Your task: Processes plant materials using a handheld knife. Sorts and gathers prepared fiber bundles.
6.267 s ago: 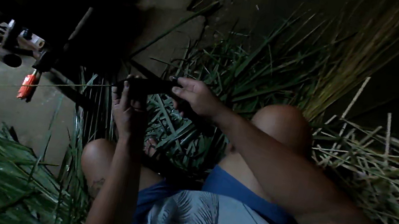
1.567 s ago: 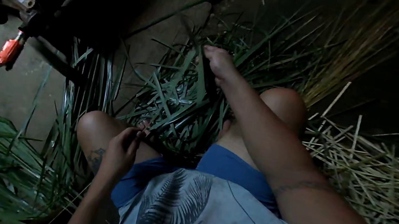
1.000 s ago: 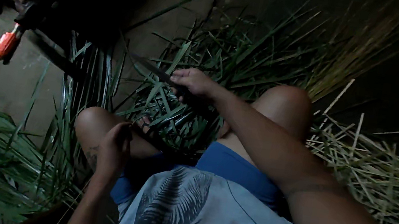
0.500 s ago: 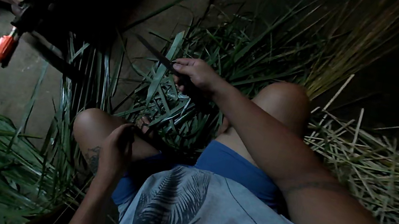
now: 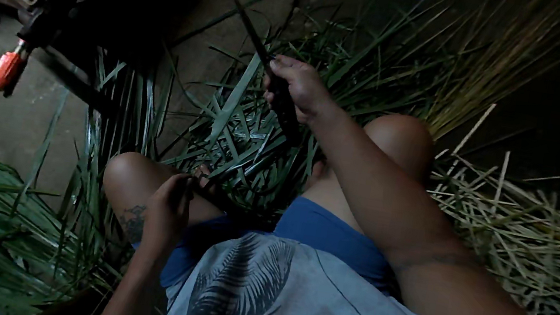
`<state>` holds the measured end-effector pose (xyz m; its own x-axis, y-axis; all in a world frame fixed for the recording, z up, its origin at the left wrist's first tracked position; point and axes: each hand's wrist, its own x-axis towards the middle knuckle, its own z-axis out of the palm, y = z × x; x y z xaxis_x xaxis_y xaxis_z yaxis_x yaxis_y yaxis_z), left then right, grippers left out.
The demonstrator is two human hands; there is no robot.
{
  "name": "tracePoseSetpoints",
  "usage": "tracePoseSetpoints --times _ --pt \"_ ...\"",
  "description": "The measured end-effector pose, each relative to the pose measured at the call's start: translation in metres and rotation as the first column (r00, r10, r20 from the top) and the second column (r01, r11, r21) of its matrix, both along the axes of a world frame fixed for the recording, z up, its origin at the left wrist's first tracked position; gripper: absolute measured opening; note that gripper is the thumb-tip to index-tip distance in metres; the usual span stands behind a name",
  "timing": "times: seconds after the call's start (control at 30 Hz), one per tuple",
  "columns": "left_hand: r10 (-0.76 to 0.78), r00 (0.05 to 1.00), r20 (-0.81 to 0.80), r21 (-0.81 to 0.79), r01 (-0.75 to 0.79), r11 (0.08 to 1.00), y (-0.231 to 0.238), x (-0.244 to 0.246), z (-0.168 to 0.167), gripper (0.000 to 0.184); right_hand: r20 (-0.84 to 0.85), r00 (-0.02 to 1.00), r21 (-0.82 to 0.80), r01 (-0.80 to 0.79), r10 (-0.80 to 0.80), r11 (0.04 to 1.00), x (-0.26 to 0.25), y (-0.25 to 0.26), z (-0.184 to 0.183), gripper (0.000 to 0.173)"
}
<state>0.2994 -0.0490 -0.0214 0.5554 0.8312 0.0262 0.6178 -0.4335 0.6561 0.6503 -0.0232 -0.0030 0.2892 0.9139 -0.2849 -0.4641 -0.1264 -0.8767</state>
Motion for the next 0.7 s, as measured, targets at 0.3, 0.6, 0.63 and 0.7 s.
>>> tracePoseSetpoints --times 0.3,0.6,0.63,0.7 --pt "0.064 0.998 -0.014 -0.002 -0.064 0.998 0.003 0.004 0.003 0.023 0.043 0.982 0.035 0.181 -0.182 0.983 0.013 -0.003 0.005 0.032" --pt "0.257 0.960 0.115 -0.251 -0.222 0.942 0.020 0.034 0.015 0.020 0.101 0.928 -0.071 -0.354 0.360 0.932 -0.048 -0.012 -0.006 0.028" --pt "0.263 0.957 0.121 -0.258 -0.226 0.939 0.021 0.036 0.016 0.020 0.118 0.895 -0.084 -0.422 0.429 0.903 -0.055 -0.014 -0.007 0.029" --pt "0.281 0.951 0.132 -0.270 -0.238 0.933 0.023 0.040 0.016 0.020 0.149 0.833 -0.099 -0.523 0.532 0.847 -0.069 -0.018 -0.009 0.033"
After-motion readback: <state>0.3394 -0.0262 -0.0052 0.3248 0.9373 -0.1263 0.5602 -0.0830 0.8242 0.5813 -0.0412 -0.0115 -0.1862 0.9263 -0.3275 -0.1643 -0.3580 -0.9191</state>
